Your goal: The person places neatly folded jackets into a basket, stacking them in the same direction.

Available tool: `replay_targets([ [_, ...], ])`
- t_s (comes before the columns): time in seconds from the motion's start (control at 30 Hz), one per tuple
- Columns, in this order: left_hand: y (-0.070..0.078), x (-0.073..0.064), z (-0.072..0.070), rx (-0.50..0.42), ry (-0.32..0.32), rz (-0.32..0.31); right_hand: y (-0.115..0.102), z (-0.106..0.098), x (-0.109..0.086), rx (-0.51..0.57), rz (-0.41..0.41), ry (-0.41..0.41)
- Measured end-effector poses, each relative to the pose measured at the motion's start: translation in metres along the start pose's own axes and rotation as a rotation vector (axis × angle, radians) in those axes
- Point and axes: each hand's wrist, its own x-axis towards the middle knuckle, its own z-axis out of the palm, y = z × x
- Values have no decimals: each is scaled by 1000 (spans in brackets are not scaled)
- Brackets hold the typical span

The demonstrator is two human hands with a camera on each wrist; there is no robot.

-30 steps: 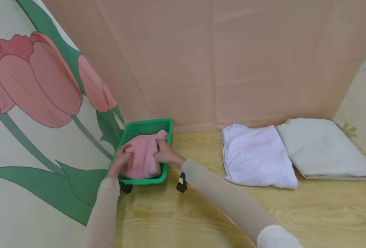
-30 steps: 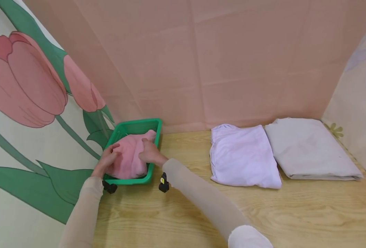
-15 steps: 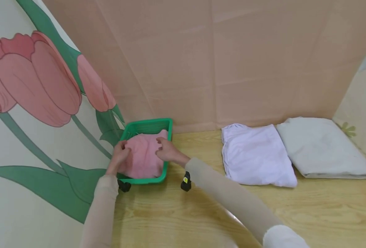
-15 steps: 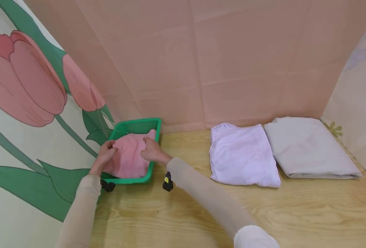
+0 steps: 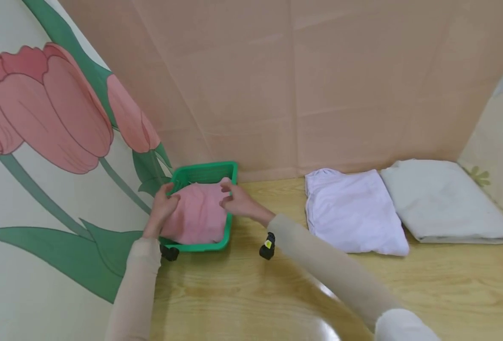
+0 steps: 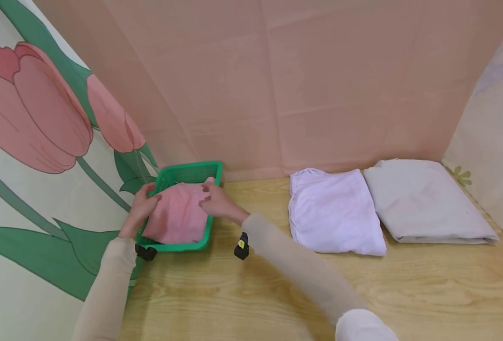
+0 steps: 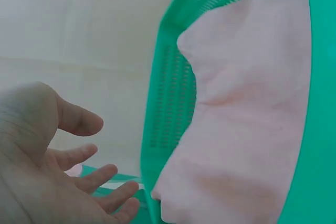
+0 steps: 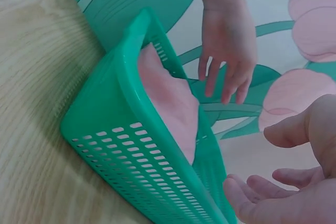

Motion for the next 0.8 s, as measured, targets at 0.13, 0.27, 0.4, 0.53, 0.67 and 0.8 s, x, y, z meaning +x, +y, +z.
replay_targets([
  [0.13, 7, -2, 4, 12, -13, 10, -3, -11, -7, 14, -6, 6],
  [0.27, 14, -3, 10, 18, -17, 20, -4, -21, -14, 7, -10, 9],
  [0.4, 23, -5, 19, 2, -16, 45, -3, -31, -21, 14, -15, 14],
  [0.53, 33, -6, 29, -43, -34, 74, -3, -40, -29, 18, -27, 31],
  [0.67, 38, -12, 38, -98, -88, 90, 0, -48, -37, 16, -44, 47],
  [0.8, 42, -18, 48, -121, -125, 95, 5, -56, -48, 15, -64, 55],
])
